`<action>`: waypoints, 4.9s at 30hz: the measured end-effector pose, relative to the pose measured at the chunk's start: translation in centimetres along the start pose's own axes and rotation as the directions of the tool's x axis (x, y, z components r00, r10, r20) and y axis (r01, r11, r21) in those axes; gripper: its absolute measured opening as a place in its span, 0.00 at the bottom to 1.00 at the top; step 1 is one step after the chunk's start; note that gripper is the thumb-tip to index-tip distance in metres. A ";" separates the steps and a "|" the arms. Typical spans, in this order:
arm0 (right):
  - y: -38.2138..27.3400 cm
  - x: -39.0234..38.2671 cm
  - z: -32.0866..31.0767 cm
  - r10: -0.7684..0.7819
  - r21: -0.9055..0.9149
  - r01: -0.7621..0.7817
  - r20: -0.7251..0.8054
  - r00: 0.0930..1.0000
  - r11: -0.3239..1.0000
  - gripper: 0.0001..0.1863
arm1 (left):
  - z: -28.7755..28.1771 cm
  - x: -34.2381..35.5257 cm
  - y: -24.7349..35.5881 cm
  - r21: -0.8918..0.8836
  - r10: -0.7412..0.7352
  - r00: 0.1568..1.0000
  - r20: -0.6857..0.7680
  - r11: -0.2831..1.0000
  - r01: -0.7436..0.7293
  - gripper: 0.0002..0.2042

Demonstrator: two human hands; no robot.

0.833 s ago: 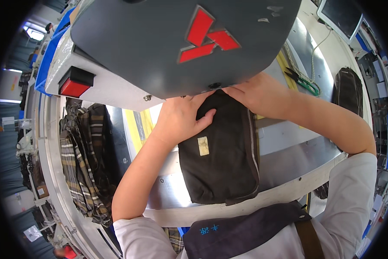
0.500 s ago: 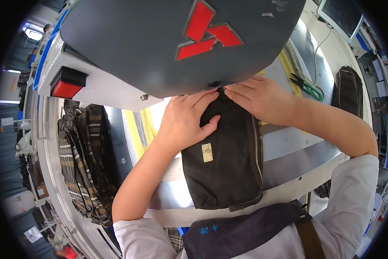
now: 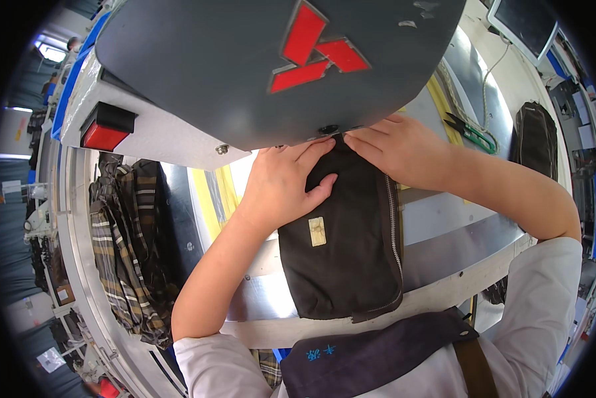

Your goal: The person operates a sewing machine to stitch the edges of small black fabric bags. They repeatedly guide the bags under the needle, aligning the seams, and then remove the finished items to place them in a pile. The process involves handling the bags one at a time, adjusting their position for stitching, and managing the thread.

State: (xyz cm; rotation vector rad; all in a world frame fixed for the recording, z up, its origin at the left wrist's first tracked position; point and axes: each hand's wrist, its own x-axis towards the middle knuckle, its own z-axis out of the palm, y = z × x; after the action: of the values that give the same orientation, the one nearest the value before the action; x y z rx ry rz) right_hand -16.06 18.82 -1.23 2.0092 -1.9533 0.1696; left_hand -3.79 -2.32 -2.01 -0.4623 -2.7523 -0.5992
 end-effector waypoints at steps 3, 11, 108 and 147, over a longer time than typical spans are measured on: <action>-0.4 -0.1 -0.2 -0.007 0.006 0.007 0.009 1.000 1.000 0.18 | -0.1 -0.1 0.2 -0.011 0.026 0.999 -0.021 1.000 -0.027 0.20; 0.5 0.4 0.3 -0.003 -0.071 0.000 -0.044 0.999 0.997 0.19 | 0.0 0.3 -0.6 0.041 -0.028 0.999 -0.036 0.999 0.030 0.18; -8.9 -1.0 -6.5 0.544 0.902 -0.429 0.382 0.747 -0.044 0.08 | -4.6 -4.4 9.1 -0.815 -0.407 0.839 0.361 0.299 0.496 0.07; -9.2 -2.1 -5.6 0.376 0.836 0.095 -0.341 0.862 0.541 0.15 | -4.4 -6.5 9.8 -0.033 0.316 0.843 -0.435 0.930 -0.366 0.12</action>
State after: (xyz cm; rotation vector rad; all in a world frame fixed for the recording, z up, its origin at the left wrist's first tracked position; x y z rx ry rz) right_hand -6.25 22.61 1.98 1.9191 -1.8110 1.8022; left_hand 6.63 2.60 3.07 -0.7348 -2.1615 -0.6742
